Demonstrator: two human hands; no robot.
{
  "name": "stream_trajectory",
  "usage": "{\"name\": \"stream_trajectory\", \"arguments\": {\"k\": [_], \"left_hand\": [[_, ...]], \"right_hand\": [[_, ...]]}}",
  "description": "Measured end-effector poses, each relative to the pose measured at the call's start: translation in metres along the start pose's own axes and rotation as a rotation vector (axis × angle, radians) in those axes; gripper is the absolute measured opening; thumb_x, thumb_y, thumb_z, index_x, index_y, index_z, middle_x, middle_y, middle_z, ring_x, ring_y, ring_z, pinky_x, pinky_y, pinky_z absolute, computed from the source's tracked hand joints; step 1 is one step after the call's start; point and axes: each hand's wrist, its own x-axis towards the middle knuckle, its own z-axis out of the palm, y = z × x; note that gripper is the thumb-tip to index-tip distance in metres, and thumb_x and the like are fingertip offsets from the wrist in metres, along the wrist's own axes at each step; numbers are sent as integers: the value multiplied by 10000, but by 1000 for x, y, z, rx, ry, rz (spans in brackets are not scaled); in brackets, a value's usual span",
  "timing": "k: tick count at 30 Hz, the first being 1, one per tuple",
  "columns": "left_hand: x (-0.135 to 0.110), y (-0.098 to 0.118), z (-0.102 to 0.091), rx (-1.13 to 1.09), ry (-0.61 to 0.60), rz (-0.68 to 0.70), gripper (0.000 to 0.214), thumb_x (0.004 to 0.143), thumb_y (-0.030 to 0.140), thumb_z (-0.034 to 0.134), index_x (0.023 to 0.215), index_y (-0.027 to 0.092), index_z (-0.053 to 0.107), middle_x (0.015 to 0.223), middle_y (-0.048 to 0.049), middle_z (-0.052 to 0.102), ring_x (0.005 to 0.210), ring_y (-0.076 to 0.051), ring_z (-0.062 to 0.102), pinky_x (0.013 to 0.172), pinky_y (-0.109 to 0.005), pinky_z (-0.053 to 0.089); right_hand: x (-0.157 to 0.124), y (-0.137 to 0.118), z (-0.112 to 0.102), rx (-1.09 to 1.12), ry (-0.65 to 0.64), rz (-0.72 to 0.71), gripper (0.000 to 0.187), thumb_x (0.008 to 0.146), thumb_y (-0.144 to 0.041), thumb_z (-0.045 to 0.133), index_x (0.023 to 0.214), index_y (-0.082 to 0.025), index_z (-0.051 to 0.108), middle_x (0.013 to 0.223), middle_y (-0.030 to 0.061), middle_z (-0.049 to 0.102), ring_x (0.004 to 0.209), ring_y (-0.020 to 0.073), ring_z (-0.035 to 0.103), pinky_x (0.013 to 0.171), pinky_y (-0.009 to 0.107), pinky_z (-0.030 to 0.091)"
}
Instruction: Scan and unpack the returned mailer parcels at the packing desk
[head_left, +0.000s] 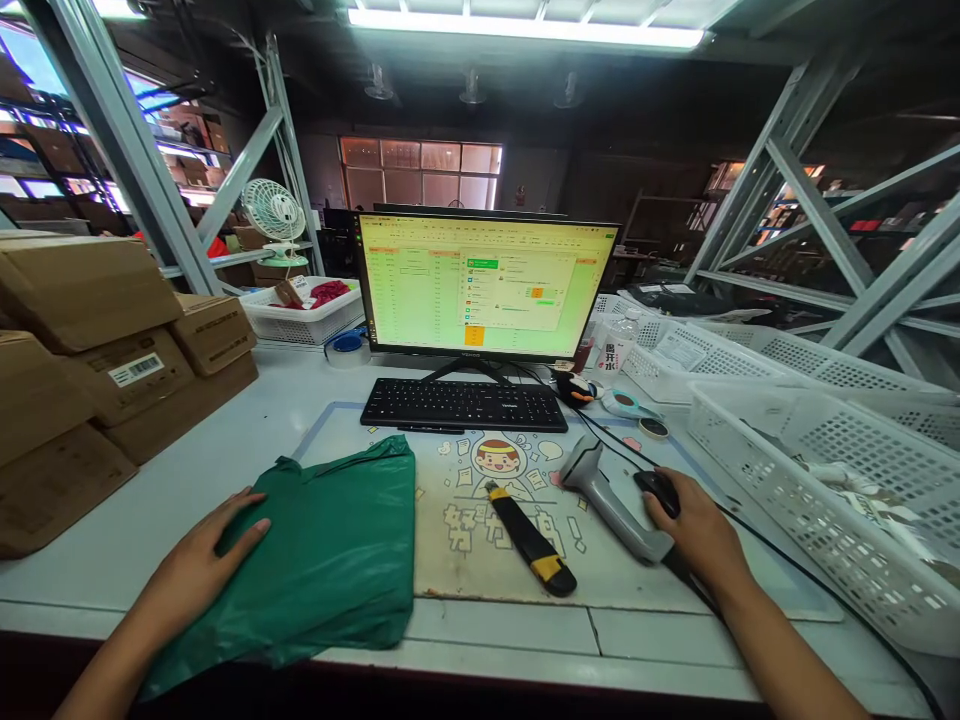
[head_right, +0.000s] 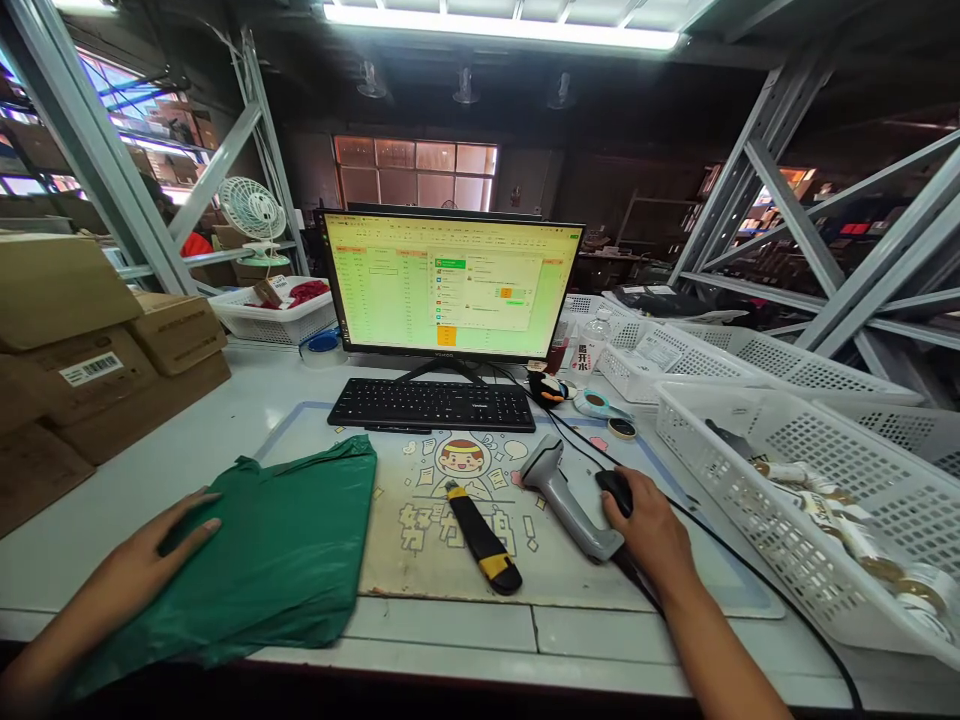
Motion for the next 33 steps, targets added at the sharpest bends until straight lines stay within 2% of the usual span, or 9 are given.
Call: {"name": "stream_trajectory", "arguments": {"k": [4, 11, 17, 26, 33], "left_hand": [[0, 1, 0, -7, 13, -2, 723, 863, 764, 518, 1370, 279, 691, 1583, -80, 560, 1376, -409, 600, 1142, -577, 522], [0, 0, 0, 24, 2, 8, 739, 891, 753, 497, 1402, 248, 666, 1598, -105, 540, 1428, -411, 552, 1182, -592, 479], [0, 0, 0, 19, 13, 26, 699, 903, 722, 522, 1401, 258, 679, 1593, -93, 547, 1417, -404, 565, 1153, -565, 515], [-4, 8, -2, -7, 0, 9, 755, 886, 751, 503, 1423, 244, 658, 1619, -88, 517, 1431, -395, 550, 1196, -567, 467], [-3, 6, -2, 8, 1, 26, 714, 887, 729, 512, 1396, 253, 669, 1608, -91, 531, 1430, -395, 554, 1199, -562, 465]], "right_hand": [[-1, -1, -2, 10, 27, -39, 555, 923, -597, 448, 1285, -223, 639, 1329, 129, 678, 1190, 330, 660, 954, 481, 561], [-1, -6, -5, 36, 39, -90, 529, 927, -586, 454, 1257, -215, 639, 1307, 121, 681, 1172, 322, 669, 1005, 484, 551], [0, -4, -3, 20, 11, -49, 547, 916, -617, 451, 1238, -229, 661, 1307, 116, 677, 1127, 317, 681, 913, 454, 580], [0, -8, -4, 30, 17, -58, 550, 905, -604, 447, 1211, -206, 670, 1293, 142, 678, 1155, 338, 671, 1008, 507, 552], [-1, -6, -2, 36, 20, -55, 584, 915, -625, 433, 1242, -204, 669, 1314, 133, 677, 1171, 333, 670, 1033, 501, 540]]}}
